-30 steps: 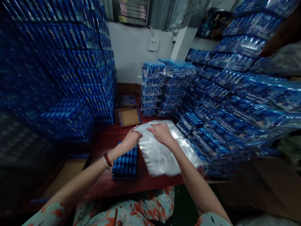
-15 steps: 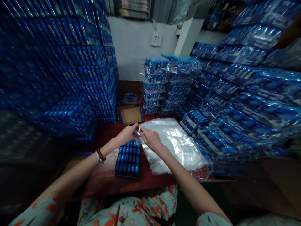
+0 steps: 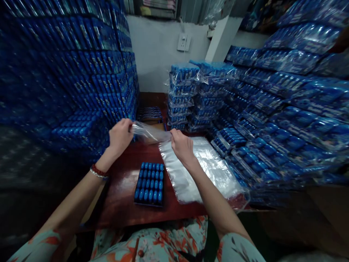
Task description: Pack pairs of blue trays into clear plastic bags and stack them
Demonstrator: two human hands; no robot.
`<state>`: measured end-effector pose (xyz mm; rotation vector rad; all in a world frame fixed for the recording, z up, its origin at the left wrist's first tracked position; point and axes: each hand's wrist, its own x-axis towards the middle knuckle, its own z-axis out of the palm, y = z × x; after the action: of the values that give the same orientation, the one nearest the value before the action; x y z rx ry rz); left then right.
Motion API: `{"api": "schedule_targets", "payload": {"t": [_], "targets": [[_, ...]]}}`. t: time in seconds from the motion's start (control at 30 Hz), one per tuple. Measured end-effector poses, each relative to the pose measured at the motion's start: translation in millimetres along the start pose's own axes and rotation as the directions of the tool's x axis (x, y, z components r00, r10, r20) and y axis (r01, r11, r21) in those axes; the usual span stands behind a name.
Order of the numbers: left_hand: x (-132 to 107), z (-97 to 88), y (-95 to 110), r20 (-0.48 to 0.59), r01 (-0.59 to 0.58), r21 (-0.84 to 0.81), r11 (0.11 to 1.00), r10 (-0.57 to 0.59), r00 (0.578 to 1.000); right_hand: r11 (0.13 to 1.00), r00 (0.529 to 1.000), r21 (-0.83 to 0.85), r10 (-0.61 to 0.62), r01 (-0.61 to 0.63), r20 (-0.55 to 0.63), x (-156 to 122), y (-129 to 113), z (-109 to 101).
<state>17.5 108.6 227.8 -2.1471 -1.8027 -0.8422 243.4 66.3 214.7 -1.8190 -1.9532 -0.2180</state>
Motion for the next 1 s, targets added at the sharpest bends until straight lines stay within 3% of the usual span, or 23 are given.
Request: {"api": "schedule_targets", "payload": {"t": [0.07, 0.1, 0.13, 0.2, 0.27, 0.37, 0.43, 0.63, 0.77, 0.87, 1.0], "targets": [[-10.0, -2.4, -11.0, -0.184, 0.091, -0.101, 0.991, -0.109, 0.977, 0.982, 0.988, 0.187, 0.039, -0.010, -0.153, -5.1, -5.2, 11.0], [-18.9, 3.5, -16.3, -0.185, 0.131, -0.159, 0.979, -0.160, 0.970, 0.962, 0.982, 0.270, 0.087, -0.039, -0.166, -10.0, -6.0, 23.1], [-30.0, 14.4, -21.6, -0.129, 0.171, -0.217, 0.961, -0.202, 0.971, 0.937, 0.981, 0.340, 0.138, -0.086, -0.134, -16.0, -5.4, 39.2], [-56.1, 47.6, -31.2, 0.102, 0.257, -0.334, 0.907, -0.237, 0.966, 0.880, 0.973, 0.423, 0.231, -0.217, 0.019, -30.3, -0.6, 78.8], [-83.1, 86.5, -38.4, 0.326, 0.355, -0.451, 0.819, -0.219, 0.920, 0.831, 0.941, 0.443, 0.278, -0.335, 0.192, -45.7, 6.1, 118.3], [-117.2, 130.8, -41.7, 0.439, 0.412, -0.503, 0.760, -0.186, 0.879, 0.798, 0.904, 0.445, 0.278, -0.405, 0.325, -66.5, 12.0, 156.7], [-135.0, 144.3, -38.9, 0.469, 0.434, -0.511, 0.742, -0.182, 0.864, 0.774, 0.904, 0.487, 0.255, -0.404, 0.344, -77.6, 11.2, 165.5], [-190.4, 136.4, -26.1, 0.476, 0.488, -0.553, 0.675, -0.225, 0.850, 0.624, 0.921, 0.679, 0.234, -0.387, 0.310, -109.3, -4.1, 163.4], [-227.1, 121.9, -26.3, 0.420, 0.573, -0.620, 0.536, -0.391, 0.819, 0.611, 0.937, 0.711, 0.229, -0.349, 0.264, -130.1, -14.8, 164.0], [-233.8, 113.7, -33.4, 0.385, 0.590, -0.631, 0.503, -0.458, 0.802, 0.629, 0.948, 0.709, 0.200, -0.319, 0.249, -134.3, -16.4, 165.1], [-222.7, 113.0, -43.2, 0.377, 0.592, -0.630, 0.502, -0.469, 0.799, 0.696, 0.939, 0.636, 0.183, -0.334, 0.293, -124.9, -10.6, 167.1]]}}
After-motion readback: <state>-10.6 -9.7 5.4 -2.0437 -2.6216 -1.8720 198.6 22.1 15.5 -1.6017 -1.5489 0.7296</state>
